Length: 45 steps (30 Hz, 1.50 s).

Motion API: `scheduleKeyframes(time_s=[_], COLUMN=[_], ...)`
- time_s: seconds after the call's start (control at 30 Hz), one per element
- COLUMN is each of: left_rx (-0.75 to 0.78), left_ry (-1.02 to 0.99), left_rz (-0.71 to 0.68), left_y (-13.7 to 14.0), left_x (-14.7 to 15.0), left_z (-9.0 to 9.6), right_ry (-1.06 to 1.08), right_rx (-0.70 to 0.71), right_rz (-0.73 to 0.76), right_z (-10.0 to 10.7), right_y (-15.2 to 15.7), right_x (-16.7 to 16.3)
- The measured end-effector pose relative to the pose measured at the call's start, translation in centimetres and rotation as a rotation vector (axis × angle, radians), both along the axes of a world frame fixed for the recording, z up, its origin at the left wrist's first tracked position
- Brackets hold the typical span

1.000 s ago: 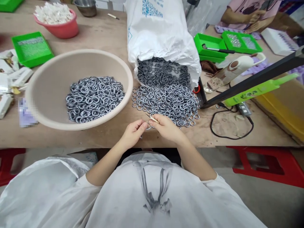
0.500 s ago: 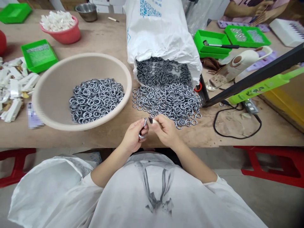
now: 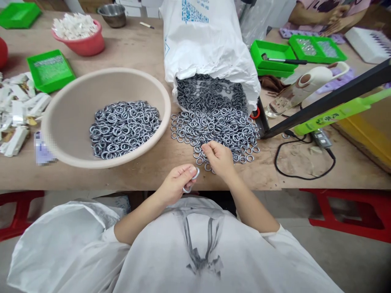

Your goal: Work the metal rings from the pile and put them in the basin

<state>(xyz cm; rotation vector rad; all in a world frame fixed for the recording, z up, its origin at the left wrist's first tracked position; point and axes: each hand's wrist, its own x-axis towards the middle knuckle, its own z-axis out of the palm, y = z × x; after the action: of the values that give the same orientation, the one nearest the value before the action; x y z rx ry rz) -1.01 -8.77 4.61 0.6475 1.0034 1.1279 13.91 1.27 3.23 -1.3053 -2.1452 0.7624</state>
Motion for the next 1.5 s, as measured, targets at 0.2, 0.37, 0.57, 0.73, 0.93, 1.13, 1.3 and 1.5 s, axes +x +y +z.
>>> scheduleKeyframes(time_s=[0.2, 0.37, 0.57, 0.73, 0.93, 1.13, 1.3, 1.5], left_rx=[0.332, 0.232, 0.672, 0.323, 0.209, 0.308, 0.380, 0.478], left_ry=[1.140, 1.762, 1.496, 1.599, 1.583, 1.553, 1.516, 1.139], left_rz=[0.633, 0.527, 0.108, -0.053, -0.127, -0.082, 0.000, 0.116], left_y=[0.2, 1.8, 3.8, 12.1, 16.7, 12.3, 12.4, 11.6], left_x=[-8.0, -12.3, -4.9, -2.4, -4.2, -1.2, -2.1, -2.6], left_z=[3.9, 5.2, 2.1, -2.2, -5.2, -5.7, -4.9, -3.6], right_ry=[-0.217, -0.234, 0.031, 0.174, 0.161, 0.163, 0.168, 0.247], right_rx=[-0.009, 0.038, 0.112, 0.175, 0.145, 0.141, 0.158, 0.043], right_rz=[0.080, 0.049, -0.121, -0.197, -0.200, -0.221, -0.218, -0.217], right_z=[0.2, 0.3, -0.3, -0.3, -1.6, -2.5, -2.8, -2.2], right_y=[0.8, 1.2, 1.8, 1.4, 0.6, 0.9, 1.0, 0.9], right_x=[-1.9, -2.6, -0.4, 1.6, 3.8, 4.3, 4.0, 3.5])
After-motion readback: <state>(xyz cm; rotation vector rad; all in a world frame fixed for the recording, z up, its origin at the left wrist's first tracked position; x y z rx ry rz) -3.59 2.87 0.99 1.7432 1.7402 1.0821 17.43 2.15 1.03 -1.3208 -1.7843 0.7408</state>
